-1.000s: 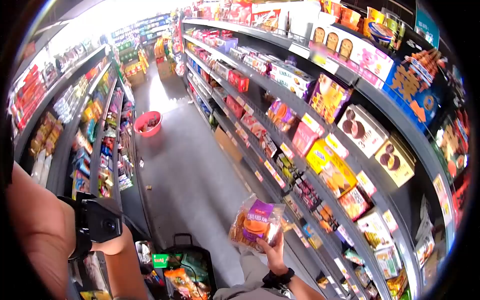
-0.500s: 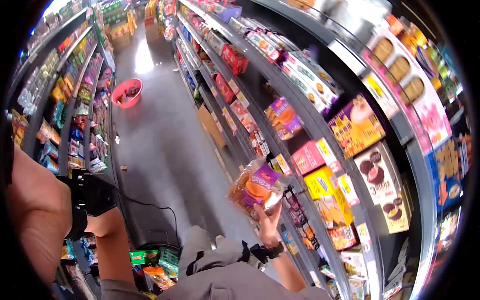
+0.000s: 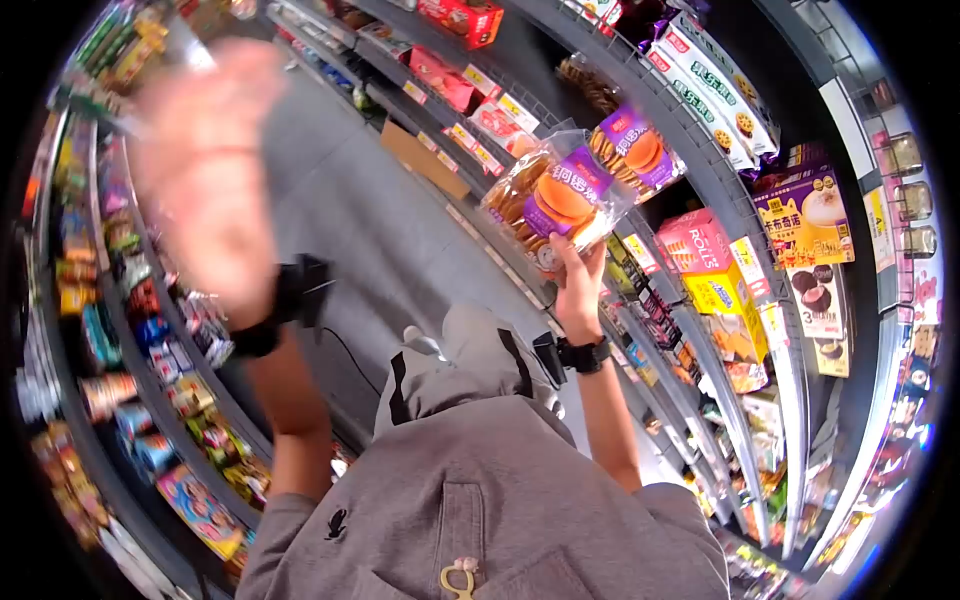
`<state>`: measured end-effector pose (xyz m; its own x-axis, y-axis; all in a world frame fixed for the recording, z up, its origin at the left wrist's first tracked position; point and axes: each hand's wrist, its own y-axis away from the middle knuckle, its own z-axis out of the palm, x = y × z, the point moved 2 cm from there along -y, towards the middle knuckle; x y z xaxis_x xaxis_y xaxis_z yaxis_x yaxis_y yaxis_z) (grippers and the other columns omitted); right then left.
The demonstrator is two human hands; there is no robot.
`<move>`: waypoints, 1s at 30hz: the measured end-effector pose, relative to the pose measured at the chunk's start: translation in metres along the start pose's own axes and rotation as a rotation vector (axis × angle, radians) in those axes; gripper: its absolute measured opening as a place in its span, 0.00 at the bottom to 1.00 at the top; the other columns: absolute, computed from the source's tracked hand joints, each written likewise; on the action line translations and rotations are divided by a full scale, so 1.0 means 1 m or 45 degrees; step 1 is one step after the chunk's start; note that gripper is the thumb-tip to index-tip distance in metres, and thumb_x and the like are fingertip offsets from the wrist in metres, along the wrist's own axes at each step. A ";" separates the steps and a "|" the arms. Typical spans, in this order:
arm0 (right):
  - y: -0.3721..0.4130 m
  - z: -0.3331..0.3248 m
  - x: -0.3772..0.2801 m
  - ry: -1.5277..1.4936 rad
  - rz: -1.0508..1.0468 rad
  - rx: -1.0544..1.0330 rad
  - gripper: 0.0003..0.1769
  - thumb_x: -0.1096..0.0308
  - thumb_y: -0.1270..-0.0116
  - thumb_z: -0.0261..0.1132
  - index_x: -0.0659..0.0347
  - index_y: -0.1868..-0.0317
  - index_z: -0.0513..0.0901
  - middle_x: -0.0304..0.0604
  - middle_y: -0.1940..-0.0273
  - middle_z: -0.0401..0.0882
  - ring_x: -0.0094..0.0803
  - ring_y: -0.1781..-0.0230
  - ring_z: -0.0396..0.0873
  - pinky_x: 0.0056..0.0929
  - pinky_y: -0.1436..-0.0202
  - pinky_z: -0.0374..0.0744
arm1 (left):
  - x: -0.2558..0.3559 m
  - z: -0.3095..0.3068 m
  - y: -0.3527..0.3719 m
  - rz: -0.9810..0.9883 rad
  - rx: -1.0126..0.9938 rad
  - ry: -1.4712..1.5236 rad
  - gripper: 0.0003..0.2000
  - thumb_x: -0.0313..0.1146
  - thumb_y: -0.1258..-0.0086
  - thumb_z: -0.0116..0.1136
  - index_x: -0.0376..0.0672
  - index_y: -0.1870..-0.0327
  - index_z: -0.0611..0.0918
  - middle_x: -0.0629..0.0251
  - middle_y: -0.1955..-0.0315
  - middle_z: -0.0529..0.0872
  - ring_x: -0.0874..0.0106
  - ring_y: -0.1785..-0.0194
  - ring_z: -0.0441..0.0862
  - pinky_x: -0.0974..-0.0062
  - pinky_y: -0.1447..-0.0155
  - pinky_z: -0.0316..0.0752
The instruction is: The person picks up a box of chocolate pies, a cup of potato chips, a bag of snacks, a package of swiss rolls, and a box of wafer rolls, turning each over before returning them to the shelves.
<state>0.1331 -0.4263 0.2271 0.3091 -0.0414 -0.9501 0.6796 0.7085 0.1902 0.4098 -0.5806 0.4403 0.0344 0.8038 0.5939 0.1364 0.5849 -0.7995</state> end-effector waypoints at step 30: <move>-0.214 0.074 -0.007 1.283 -0.662 1.090 0.15 0.67 0.43 0.65 0.65 0.57 0.75 0.47 0.75 0.81 0.39 0.74 0.81 0.29 0.68 0.77 | -0.295 0.243 -0.073 -0.707 -1.386 0.834 0.09 0.30 0.35 0.57 0.33 0.58 0.78 0.62 0.66 0.84 0.77 0.63 0.82 0.82 0.58 0.76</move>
<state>0.0344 -0.6296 0.2114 -0.4486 0.6084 -0.6547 0.8659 0.1147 -0.4869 0.1491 -0.8340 0.3019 0.1337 0.1219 0.9835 0.9702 0.1862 -0.1550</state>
